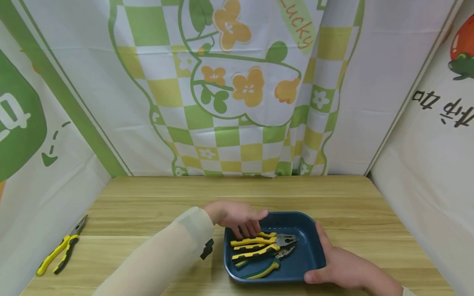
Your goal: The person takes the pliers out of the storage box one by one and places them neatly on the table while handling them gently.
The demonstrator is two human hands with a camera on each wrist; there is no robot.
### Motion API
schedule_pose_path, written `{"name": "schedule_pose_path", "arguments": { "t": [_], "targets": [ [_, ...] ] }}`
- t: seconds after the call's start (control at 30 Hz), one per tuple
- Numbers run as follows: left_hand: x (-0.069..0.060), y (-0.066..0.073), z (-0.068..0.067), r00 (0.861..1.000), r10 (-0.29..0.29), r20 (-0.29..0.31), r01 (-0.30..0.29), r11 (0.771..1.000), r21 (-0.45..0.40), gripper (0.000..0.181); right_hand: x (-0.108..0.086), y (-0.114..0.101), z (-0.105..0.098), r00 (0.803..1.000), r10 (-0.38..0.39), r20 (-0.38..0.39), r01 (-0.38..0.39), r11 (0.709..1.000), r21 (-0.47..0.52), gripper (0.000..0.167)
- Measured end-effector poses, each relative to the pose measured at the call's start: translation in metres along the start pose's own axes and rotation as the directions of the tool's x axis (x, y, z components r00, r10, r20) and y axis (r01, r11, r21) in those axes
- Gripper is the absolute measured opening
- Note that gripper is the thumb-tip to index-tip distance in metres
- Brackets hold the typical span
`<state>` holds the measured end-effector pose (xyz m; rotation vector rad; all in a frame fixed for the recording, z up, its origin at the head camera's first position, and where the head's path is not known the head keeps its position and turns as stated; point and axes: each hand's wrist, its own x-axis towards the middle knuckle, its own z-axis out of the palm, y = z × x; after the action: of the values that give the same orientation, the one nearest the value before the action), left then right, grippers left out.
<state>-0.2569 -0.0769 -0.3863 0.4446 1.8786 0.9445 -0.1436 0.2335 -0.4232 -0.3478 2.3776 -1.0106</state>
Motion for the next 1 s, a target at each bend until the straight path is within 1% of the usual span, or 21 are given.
{"name": "schedule_pose_path", "arguments": {
  "t": [0.07,0.13,0.23,0.3,0.4,0.53,0.6,0.7,0.83,1.0],
  "targets": [
    [0.001,-0.001,0.0,1.0,-0.005,0.0,0.005,0.999,0.041,0.047,0.0,0.0,0.0,1.0,-0.007,0.001,0.007,1.0,-0.005,0.132],
    [0.002,-0.001,0.001,1.0,-0.004,-0.01,0.005,0.995,0.103,0.031,0.0,0.0,0.0,1.0,-0.008,0.002,0.008,1.0,-0.008,0.132],
    [0.004,-0.001,0.003,0.999,0.004,-0.045,0.004,0.981,0.192,0.02,0.0,0.0,0.0,1.0,-0.008,0.001,0.008,1.0,-0.015,0.131],
    [0.005,-0.001,0.005,0.997,0.006,-0.073,0.011,0.972,0.234,0.018,0.0,0.0,0.0,1.0,-0.002,-0.001,0.002,1.0,-0.017,0.131],
    [0.007,0.0,0.008,0.993,0.004,-0.117,0.027,0.964,0.263,0.015,0.0,0.0,-0.001,1.0,-0.004,-0.003,0.004,1.0,-0.026,0.131],
    [0.008,0.002,0.014,0.986,-0.007,-0.168,0.058,0.952,0.301,0.011,0.0,0.0,-0.001,1.0,-0.007,0.01,0.007,1.0,-0.009,0.13],
    [0.009,0.003,0.017,0.982,-0.011,-0.191,0.075,0.94,0.332,0.01,-0.001,0.0,-0.001,1.0,-0.002,0.017,0.002,1.0,0.003,0.13],
    [0.01,0.006,0.022,0.974,-0.016,-0.224,0.105,0.916,0.388,0.01,0.0,0.0,-0.001,1.0,0.007,0.018,-0.008,1.0,0.005,0.13],
    [0.013,0.006,0.027,0.967,-0.015,-0.255,0.13,0.889,0.44,0.011,0.0,-0.001,-0.001,1.0,0.019,0.01,-0.019,1.0,-0.005,0.131],
    [0.016,0.004,0.027,0.963,0.0,-0.268,0.135,0.865,0.483,0.012,0.0,-0.002,-0.001,1.0,0.014,0.011,-0.014,1.0,-0.012,0.131]
  ]
}}
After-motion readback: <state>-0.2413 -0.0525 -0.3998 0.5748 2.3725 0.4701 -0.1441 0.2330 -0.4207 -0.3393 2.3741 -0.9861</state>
